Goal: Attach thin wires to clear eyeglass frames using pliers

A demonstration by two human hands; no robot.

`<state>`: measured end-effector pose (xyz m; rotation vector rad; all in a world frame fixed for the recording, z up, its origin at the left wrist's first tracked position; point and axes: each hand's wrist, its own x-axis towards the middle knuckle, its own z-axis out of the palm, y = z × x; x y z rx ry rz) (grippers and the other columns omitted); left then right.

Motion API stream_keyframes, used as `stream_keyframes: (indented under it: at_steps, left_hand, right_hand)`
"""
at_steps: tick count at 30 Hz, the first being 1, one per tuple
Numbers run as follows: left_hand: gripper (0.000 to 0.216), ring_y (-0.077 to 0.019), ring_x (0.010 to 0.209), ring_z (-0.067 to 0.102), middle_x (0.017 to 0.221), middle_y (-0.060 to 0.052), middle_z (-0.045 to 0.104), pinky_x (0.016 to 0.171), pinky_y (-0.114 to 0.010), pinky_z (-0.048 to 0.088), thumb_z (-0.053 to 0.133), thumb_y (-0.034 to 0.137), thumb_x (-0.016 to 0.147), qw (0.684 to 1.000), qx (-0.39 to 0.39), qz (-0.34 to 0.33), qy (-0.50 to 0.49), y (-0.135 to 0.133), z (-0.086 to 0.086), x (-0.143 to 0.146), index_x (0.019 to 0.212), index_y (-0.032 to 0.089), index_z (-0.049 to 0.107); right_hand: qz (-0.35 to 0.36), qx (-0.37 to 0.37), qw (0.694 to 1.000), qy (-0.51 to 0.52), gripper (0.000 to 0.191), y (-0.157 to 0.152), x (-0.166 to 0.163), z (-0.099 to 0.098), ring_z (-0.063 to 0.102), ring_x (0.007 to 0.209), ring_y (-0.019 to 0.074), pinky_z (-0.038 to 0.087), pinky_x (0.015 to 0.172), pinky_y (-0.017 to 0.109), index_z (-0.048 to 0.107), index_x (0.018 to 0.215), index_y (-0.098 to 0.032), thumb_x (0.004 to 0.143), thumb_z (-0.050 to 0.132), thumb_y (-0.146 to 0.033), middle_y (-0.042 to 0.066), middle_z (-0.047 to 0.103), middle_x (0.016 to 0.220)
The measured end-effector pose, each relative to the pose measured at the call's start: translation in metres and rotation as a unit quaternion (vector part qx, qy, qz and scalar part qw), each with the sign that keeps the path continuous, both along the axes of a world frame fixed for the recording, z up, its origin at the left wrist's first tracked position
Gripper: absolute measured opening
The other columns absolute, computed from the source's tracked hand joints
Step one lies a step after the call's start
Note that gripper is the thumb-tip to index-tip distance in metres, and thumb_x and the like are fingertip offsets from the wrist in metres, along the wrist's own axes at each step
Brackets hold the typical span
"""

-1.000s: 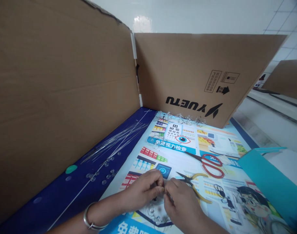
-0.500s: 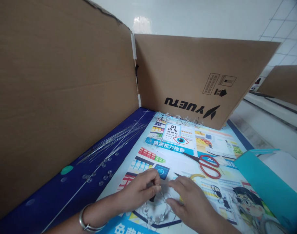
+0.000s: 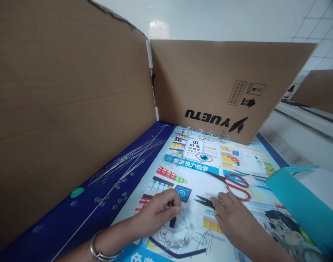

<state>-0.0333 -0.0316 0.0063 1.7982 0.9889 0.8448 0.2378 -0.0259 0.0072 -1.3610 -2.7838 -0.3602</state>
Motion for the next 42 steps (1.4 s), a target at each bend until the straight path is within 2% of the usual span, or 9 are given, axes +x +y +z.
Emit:
stream_keyframes:
  at_steps: [5, 10, 14, 16, 20, 23, 35, 42]
  left_hand:
    - [0.01, -0.0129, 0.072, 0.05, 0.078, -0.001, 0.055, 0.065, -0.024, 0.039, 0.049, 0.02, 0.087, 1.0, 0.005, -0.01, -0.012, 0.0, -0.003, 0.0, 0.078, 0.016, 0.05]
    - [0.009, -0.0133, 0.071, 0.05, 0.077, -0.002, 0.055, 0.064, -0.025, 0.039, 0.05, 0.018, 0.086, 1.0, 0.006, -0.007, -0.011, 0.0, -0.004, 0.001, 0.077, 0.016, 0.051]
    - [0.009, -0.0139, 0.071, 0.05, 0.077, -0.002, 0.054, 0.064, -0.025, 0.039, 0.05, 0.018, 0.085, 1.0, 0.026, -0.001, 0.006, 0.0, 0.0, 0.002, 0.077, 0.016, 0.053]
    - [0.01, -0.0142, 0.071, 0.049, 0.077, -0.002, 0.054, 0.065, -0.025, 0.039, 0.05, 0.018, 0.085, 0.999, 0.042, 0.002, 0.016, 0.0, 0.001, 0.003, 0.076, 0.016, 0.053]
    - [0.011, -0.014, 0.071, 0.049, 0.075, -0.002, 0.053, 0.065, -0.025, 0.038, 0.05, 0.019, 0.086, 0.997, 0.069, 0.01, 0.03, 0.0, 0.003, 0.003, 0.076, 0.016, 0.052]
    - [0.011, -0.014, 0.071, 0.049, 0.075, -0.001, 0.053, 0.065, -0.025, 0.038, 0.05, 0.019, 0.086, 0.996, 0.072, 0.018, 0.039, 0.0, 0.003, 0.004, 0.076, 0.016, 0.052]
    - [0.011, -0.0143, 0.072, 0.048, 0.075, -0.001, 0.053, 0.066, -0.025, 0.037, 0.05, 0.019, 0.087, 0.994, 0.09, 0.008, 0.065, -0.002, 0.005, 0.004, 0.076, 0.017, 0.052]
    - [0.013, -0.0144, 0.071, 0.048, 0.073, -0.001, 0.052, 0.065, -0.024, 0.036, 0.049, 0.02, 0.088, 0.993, 0.096, 0.001, 0.068, -0.002, 0.002, 0.006, 0.076, 0.017, 0.052]
  right_hand:
    - [-0.01, 0.039, 0.999, 0.019, 0.021, 0.0, -0.003, -0.005, 0.049, 0.084, 0.0246, 0.038, 0.076, 0.039, 0.055, 0.097, -0.017, 0.078, 0.048, -0.013, 0.009, 0.053, 0.085]
    - [-0.03, 0.029, 0.999, 0.014, 0.02, 0.002, -0.006, -0.013, 0.048, 0.086, 0.0262, 0.038, 0.077, 0.042, 0.055, 0.094, -0.014, 0.078, 0.045, -0.007, 0.01, 0.052, 0.085]
    - [-0.05, -0.022, 0.996, 0.072, 0.009, -0.002, -0.012, -0.012, 0.049, 0.083, 0.024, 0.041, 0.073, 0.039, 0.055, 0.089, -0.017, 0.082, 0.049, -0.018, 0.008, 0.051, 0.085]
    - [-0.054, -0.056, 0.991, 0.109, 0.012, -0.006, -0.017, -0.005, 0.05, 0.084, 0.0231, 0.042, 0.071, 0.037, 0.054, 0.094, -0.018, 0.084, 0.05, -0.025, 0.008, 0.05, 0.09]
    - [-0.04, -0.131, 0.979, 0.149, 0.012, -0.016, -0.025, 0.012, 0.05, 0.083, 0.0211, 0.043, 0.069, 0.034, 0.052, 0.095, -0.021, 0.087, 0.046, -0.028, 0.007, 0.049, 0.095]
    - [-0.022, -0.152, 0.976, 0.157, 0.008, -0.02, -0.029, 0.017, 0.048, 0.087, 0.0225, 0.041, 0.072, 0.036, 0.052, 0.09, -0.021, 0.085, 0.048, -0.026, 0.006, 0.051, 0.093]
    - [-0.013, -0.161, 0.975, 0.153, 0.009, -0.022, -0.036, 0.015, 0.045, 0.087, 0.0234, 0.038, 0.072, 0.036, 0.053, 0.086, -0.02, 0.083, 0.05, -0.029, 0.007, 0.052, 0.091]
    - [-0.002, -0.131, 0.979, 0.153, 0.008, -0.023, -0.035, 0.007, 0.046, 0.084, 0.0224, 0.037, 0.068, 0.034, 0.053, 0.085, -0.021, 0.083, 0.052, -0.029, 0.005, 0.052, 0.088]
